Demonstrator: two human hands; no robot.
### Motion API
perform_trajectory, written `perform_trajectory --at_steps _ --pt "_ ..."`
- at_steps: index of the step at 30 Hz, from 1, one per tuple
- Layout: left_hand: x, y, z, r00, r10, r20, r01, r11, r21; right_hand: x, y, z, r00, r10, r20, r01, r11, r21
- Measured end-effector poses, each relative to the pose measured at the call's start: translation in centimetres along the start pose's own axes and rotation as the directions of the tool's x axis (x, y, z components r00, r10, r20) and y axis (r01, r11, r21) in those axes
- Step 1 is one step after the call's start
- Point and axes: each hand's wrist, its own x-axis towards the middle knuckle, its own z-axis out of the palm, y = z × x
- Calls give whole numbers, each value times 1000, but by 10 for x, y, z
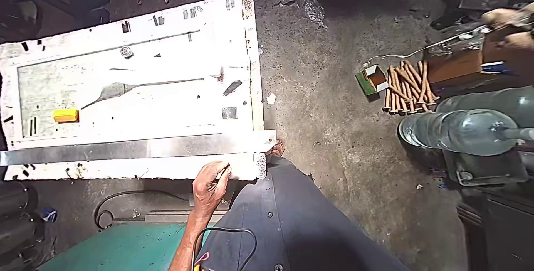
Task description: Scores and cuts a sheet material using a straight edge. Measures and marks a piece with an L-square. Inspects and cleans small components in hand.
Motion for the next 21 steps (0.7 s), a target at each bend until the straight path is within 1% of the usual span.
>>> perform_trajectory --at_steps 1,2,4,6,8,10,12,13,15,17,18,19,21 --pt "2 2 -1 1000 16 10 -16 1000 9 -4 -25 5 993 82 86 -78 996 -46" --pt "2 3 -4 999 27 21 -27 999 17 -6 -37 17 978 134 157 -120 989 -90" --pt "3 5 -8 998 43 42 -44 998 39 -7 -37 48 950 181 253 -140 975 -171" --pt "1 6 -14 998 37 50 -40 997 64 -10 -33 69 949 189 251 -157 977 -142" --pt "-3 5 -19 999 24 43 -28 995 92 -16 -37 79 949 227 219 -218 974 -61" --pt "-7 3 -21 1000 5 28 -8 995 102 -32 -34 96 933 279 227 -275 960 -50" --pt "-5 -2 -26 1000 -7 -11 9 992 126 -53 -36 126 905 298 305 -288 954 -77" --pt "-5 -4 -28 999 -20 -34 24 990 140 -65 -44 139 871 306 385 -299 951 -79" --pt "-3 -10 -26 996 -46 -74 58 985 164 -88 -59 160 796 269 543 -316 949 -6" --pt "5 -18 -26 995 -74 -71 87 976 201 -109 -83 173 770 205 604 -368 917 157" --pt "10 -24 -27 995 -85 -55 95 970 222 -118 -101 174 770 174 614 -393 887 241" --pt "15 -30 -26 995 -93 -33 98 965 241 -127 -121 172 786 133 604 -397 857 328" --pt "28 -48 -24 995 -96 18 87 954 286 -136 -172 164 847 53 529 -357 793 493"
